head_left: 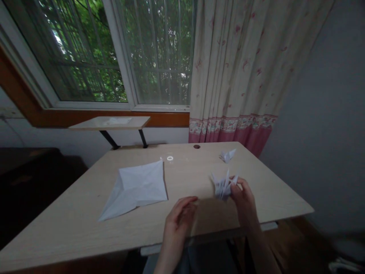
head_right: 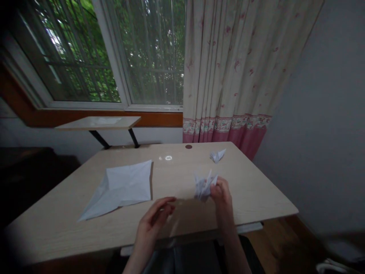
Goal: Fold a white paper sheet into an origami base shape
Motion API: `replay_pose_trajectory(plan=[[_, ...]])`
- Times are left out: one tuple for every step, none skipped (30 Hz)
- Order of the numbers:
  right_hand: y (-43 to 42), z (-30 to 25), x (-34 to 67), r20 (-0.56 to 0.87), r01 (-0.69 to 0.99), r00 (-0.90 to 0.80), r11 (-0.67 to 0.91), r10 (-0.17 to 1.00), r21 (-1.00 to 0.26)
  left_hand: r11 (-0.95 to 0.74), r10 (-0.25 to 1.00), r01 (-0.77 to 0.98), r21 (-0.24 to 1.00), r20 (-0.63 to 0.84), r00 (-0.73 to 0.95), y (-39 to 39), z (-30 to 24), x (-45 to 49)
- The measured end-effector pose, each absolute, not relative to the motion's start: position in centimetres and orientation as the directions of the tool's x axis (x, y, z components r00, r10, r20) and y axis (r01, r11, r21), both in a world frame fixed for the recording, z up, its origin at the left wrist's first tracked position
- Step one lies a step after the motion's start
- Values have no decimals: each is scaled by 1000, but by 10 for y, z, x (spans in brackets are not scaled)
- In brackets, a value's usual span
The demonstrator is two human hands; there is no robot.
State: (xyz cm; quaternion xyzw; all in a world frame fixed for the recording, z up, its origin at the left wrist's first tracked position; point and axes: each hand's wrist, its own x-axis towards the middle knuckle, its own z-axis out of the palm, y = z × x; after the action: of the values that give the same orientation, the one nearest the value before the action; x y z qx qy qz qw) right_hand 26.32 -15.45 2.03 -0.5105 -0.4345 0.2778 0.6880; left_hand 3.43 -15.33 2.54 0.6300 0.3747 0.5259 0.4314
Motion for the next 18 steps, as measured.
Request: replay_pose_trajectory(plan=[[-166, 18, 247, 263, -45, 444, 315, 856, -948, -326, 925, -22, 945, 324, 199, -156, 28, 40], [-175, 16, 232, 224, -123, 411, 297, 884, -947, -318, 922, -50, 947, 321, 215, -159, 29, 44], [-182, 15, 219, 195, -176, 375, 276, 906, -945, -312, 923, -63, 948, 318, 217, -161, 31, 46], [-188, 14, 208, 174, -205, 329, 250, 928, -946, -323, 919, -64, 944, 329, 218, -164, 32, 47], [-191, 15, 200, 164, -211, 288, 230, 943, -950, -342, 913, -53, 938, 345, 217, -167, 33, 45], [-194, 17, 195, 169, -197, 262, 224, 950, -954, -365, 906, -31, 930, 363, 220, -170, 34, 42], [-196, 19, 191, 181, -177, 236, 225, 955, -958, -389, 897, 1, 921, 378, 230, -173, 37, 39], [-197, 21, 189, 196, -157, 215, 232, 957, -960, -409, 889, 36, 912, 389, 240, -177, 39, 34], [-198, 22, 187, 213, -141, 201, 243, 956, -960, -417, 885, 78, 905, 386, 259, -181, 43, 30], [-199, 24, 187, 233, -129, 192, 260, 953, -957, -419, 882, 111, 901, 374, 287, -185, 47, 26], [-200, 25, 186, 254, -119, 190, 279, 948, -953, -416, 878, 128, 900, 361, 314, -189, 52, 23], [-201, 26, 185, 276, -109, 190, 299, 942, -948, -416, 871, 141, 898, 349, 346, -192, 56, 20], [-203, 27, 184, 298, -96, 196, 321, 934, -942, -420, 862, 156, 894, 339, 377, -195, 60, 19], [-204, 28, 184, 316, -83, 200, 337, 928, -938, -424, 858, 171, 889, 334, 389, -198, 64, 18], [-206, 29, 183, 328, -70, 202, 348, 923, -935, -427, 858, 182, 886, 333, 392, -199, 66, 18], [-207, 30, 182, 338, -60, 200, 356, 920, -933, -429, 858, 190, 883, 333, 391, -201, 68, 18], [-208, 31, 181, 346, -55, 197, 363, 917, -930, -431, 860, 193, 882, 336, 384, -201, 69, 19], [-209, 32, 180, 355, -52, 192, 370, 915, -927, -433, 861, 192, 881, 340, 378, -202, 69, 20]])
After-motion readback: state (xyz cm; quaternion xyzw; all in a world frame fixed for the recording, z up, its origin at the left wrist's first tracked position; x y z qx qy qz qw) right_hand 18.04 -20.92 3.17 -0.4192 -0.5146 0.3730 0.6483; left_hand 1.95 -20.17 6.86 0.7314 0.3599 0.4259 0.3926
